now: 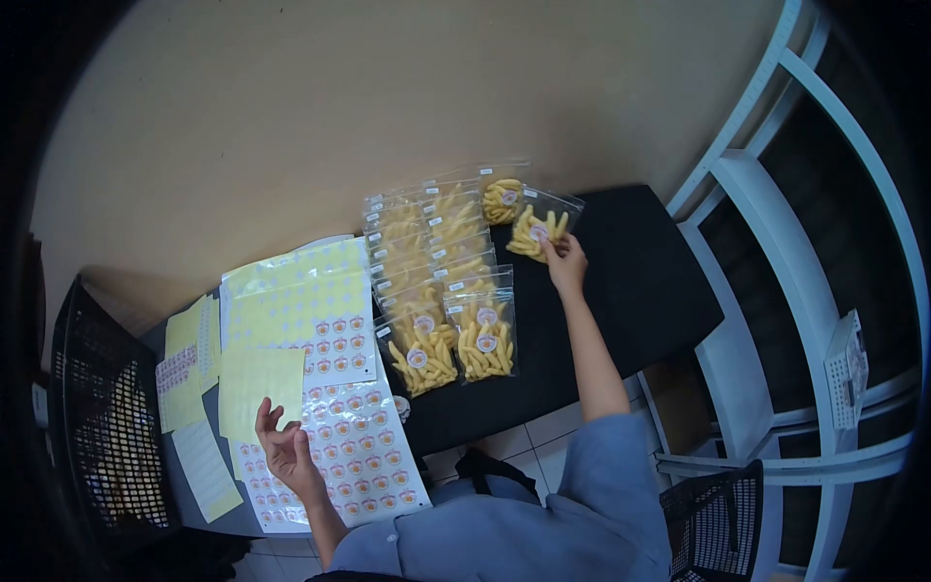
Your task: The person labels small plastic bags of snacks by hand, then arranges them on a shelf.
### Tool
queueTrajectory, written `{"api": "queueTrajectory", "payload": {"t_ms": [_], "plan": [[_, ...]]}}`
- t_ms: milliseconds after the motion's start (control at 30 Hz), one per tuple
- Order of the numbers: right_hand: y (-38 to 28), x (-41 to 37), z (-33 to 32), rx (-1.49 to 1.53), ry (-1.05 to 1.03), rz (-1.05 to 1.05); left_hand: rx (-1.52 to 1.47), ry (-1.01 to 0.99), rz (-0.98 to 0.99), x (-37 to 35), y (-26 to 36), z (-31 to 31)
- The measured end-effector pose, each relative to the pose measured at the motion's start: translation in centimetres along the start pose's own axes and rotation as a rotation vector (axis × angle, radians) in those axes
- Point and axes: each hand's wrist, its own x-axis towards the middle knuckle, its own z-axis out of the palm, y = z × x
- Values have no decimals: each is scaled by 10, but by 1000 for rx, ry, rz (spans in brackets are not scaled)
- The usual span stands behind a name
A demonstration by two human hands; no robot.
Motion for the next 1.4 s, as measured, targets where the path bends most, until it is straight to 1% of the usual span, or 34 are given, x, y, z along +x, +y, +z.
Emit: {"api": "queueTrajectory", "payload": {"t_ms": [33, 67, 100, 167, 200, 300, 333, 367, 433, 467, 533, 567, 633, 667, 700, 733, 767, 800, 867, 933, 967, 1033, 1100, 1133, 1167, 1267, 1300, 1367, 1400], "plan": [[1, 6, 12, -43, -48, 23, 25, 17, -2, -1, 0, -2], [1, 11, 20, -102, -87, -8, 49, 37, -2, -2, 1, -4], [5, 19, 29, -96, -99, -9, 60, 46, -2, -3, 2, -6], [19, 37, 45, -78, -153, -4, 89, 78, -115, -6, 5, -11], [22, 43, 49, -60, -183, 15, 98, 100, -91, -6, 6, -9], [26, 55, 59, -7, -242, -10, 148, 133, -101, -9, 2, -14], [24, 58, 58, -43, -286, 0, 149, 135, -101, -10, 2, -15], [26, 60, 61, -44, -289, -1, 159, 140, -110, -11, 5, -16], [37, 65, 69, -181, -219, -118, 171, 150, -127, -15, 5, -19], [43, 67, 70, -185, -228, -117, 181, 155, -112, -17, 3, -22], [40, 67, 69, -181, -274, -25, 197, 163, -104, -23, -3, -28], [40, 65, 70, -183, -282, -23, 201, 164, -90, -26, -6, -31], [38, 59, 69, -128, -146, -120, 210, 163, -77, -29, -7, -35], [39, 52, 65, -212, -92, -106, 199, 177, -88, -30, -7, -36], [32, 42, 59, -216, -92, -102, 186, 190, -100, -31, -7, -37], [26, 33, 53, -123, -73, -48, 186, 186, -104, -32, -7, -37], [20, 22, 46, -31, -53, 6, 162, 201, -148, -32, -6, -38], [11, 6, 35, 96, -100, 53, 137, 217, -192, -33, -6, -40], [-6, -32, 12, 380, -184, 217, 122, 222, -191, -34, -5, -38], [-17, -72, -10, 458, -282, 260, 100, 224, -185, -33, -1, -33], [-19, -93, -18, 435, -319, 249, 106, 194, -163, -31, 1, -29], [-25, -128, -28, 494, -302, 240, 105, 156, -139, -29, 4, -29], [-22, -153, -30, 426, -303, 197, 127, -1, -29, -27, 3, -33], [-23, -163, -29, 448, -301, 244, 97, -14, -40, -25, 5, -31], [-21, -168, -27, 368, -342, 250, 91, -30, -36, -22, 8, -30], [-26, -170, -16, 250, -354, 88, -4, -202, -87, -16, 19, -16], [-26, -163, -11, 248, -340, 84, -14, -210, -81, -15, 23, -10], [-21, -149, 0, 75, -296, -79, -138, -375, -190, -14, 31, -1], [-15, -144, 3, 75, -282, -82, -80, -465, -159, -16, 30, 0]]}}
